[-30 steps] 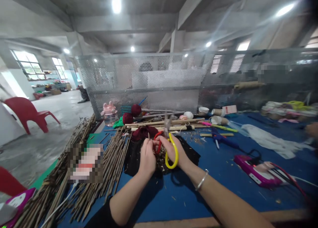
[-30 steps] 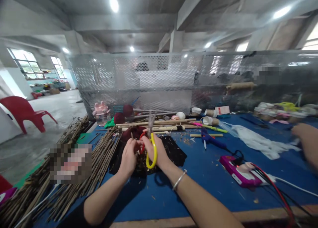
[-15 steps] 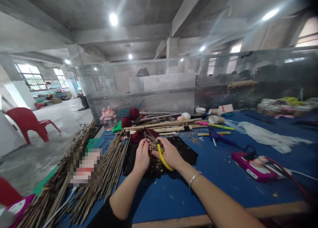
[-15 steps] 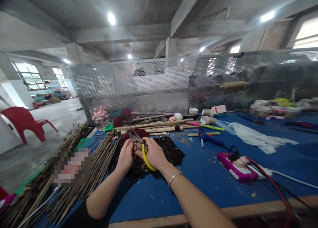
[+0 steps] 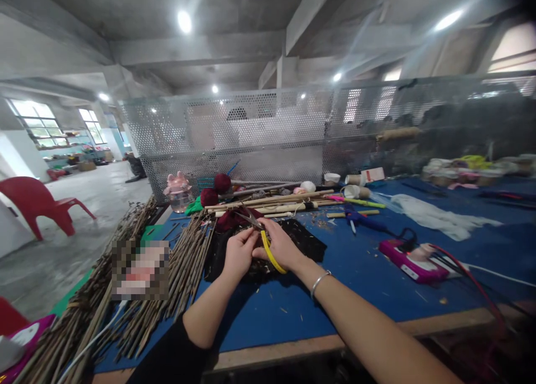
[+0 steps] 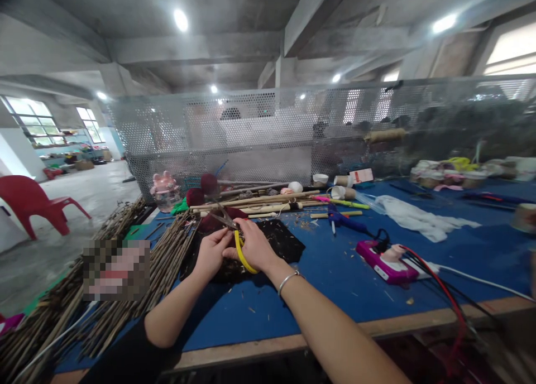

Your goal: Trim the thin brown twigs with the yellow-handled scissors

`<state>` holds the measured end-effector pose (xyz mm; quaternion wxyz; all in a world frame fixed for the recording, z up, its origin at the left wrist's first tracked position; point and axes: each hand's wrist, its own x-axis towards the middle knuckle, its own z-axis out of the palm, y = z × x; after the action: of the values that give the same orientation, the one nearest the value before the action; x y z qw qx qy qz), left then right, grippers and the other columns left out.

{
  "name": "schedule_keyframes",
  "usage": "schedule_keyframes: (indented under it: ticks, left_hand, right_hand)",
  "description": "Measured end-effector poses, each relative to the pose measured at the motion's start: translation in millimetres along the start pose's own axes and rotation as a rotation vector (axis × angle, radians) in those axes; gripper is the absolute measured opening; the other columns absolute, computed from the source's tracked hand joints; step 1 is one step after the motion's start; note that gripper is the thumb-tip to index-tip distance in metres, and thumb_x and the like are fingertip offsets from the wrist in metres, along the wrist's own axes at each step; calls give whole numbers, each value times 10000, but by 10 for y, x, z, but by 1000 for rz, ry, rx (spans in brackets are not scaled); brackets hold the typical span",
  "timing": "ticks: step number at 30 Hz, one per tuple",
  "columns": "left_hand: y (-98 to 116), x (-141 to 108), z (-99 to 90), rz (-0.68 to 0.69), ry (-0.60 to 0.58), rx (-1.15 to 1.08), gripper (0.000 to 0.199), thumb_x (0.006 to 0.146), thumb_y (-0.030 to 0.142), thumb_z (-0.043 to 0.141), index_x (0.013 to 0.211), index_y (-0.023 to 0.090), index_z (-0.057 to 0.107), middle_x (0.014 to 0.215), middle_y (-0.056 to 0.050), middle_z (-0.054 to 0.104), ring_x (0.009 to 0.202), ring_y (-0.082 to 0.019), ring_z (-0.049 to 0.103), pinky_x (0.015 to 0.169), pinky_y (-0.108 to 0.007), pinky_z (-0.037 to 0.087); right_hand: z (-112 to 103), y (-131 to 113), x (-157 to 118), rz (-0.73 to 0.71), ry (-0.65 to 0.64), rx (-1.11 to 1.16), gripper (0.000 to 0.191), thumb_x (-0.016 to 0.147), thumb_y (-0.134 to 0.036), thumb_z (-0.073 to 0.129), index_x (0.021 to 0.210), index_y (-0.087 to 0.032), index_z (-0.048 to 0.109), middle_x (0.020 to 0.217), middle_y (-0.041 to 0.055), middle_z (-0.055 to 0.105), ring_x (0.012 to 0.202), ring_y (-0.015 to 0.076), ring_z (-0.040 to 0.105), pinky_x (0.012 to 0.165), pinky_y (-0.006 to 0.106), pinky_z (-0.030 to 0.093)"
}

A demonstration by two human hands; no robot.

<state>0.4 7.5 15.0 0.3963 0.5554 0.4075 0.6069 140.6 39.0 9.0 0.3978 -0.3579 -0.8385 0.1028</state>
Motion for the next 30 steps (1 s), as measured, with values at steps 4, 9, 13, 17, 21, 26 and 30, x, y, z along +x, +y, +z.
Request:
schedule_keyframes:
  ticks: [4,9,13,17,21,26,30]
  left_hand:
    - [5,-17,7,-3,17,47,214,719,264,615,870,155,720,816,-53,714,737,-189,627,745,-293,468]
    - [-11,-41,18,21,14,64,229,734,279,599,890,160,716,811,-45,713,713,-184,623,729,-283,466]
    - [-35,-37,12,38,-6,86,240,744,287,588,913,169,709,848,-49,711,779,-200,623,793,-312,456]
    - [-38,-37,-7,62,15,182,203,753,299,573,779,161,720,829,-61,710,772,-205,617,779,-307,449]
    - [-19,-68,-51,89,30,276,246,774,332,540,695,159,695,675,-32,684,618,-164,577,624,-251,428]
    - [-45,-82,-122,53,26,396,270,793,317,502,738,132,691,682,-30,687,628,-154,582,611,-233,411]
    - [-114,-46,-161,61,17,450,281,802,297,490,879,133,704,780,-40,709,691,-165,605,663,-245,430]
  right_hand:
    - [-52,-10,9,-1,-8,-69,766,633,-558,671,1229,-157,404,1128,145,516,1059,275,480,916,414,376]
    - [-100,-29,10,32,-68,-144,805,628,-572,662,1254,-151,380,1150,151,501,1068,288,460,909,438,362]
    - [-80,-26,0,22,-74,-105,745,653,-551,652,1227,-153,392,1126,139,509,1039,264,480,890,394,377]
    - [-76,-42,-8,50,-90,-36,568,706,-518,622,1118,-166,453,1018,101,563,908,214,544,786,313,421]
    - [-69,-70,-22,93,-142,5,469,717,-500,623,1042,-192,483,868,45,610,751,175,574,665,251,418]
    - [-9,-69,-43,140,-131,4,467,701,-489,644,1042,-195,519,791,45,635,656,160,575,592,223,391]
    - [38,-22,-53,163,-125,-15,444,745,-523,580,1036,-190,548,698,41,633,593,159,566,559,220,379]
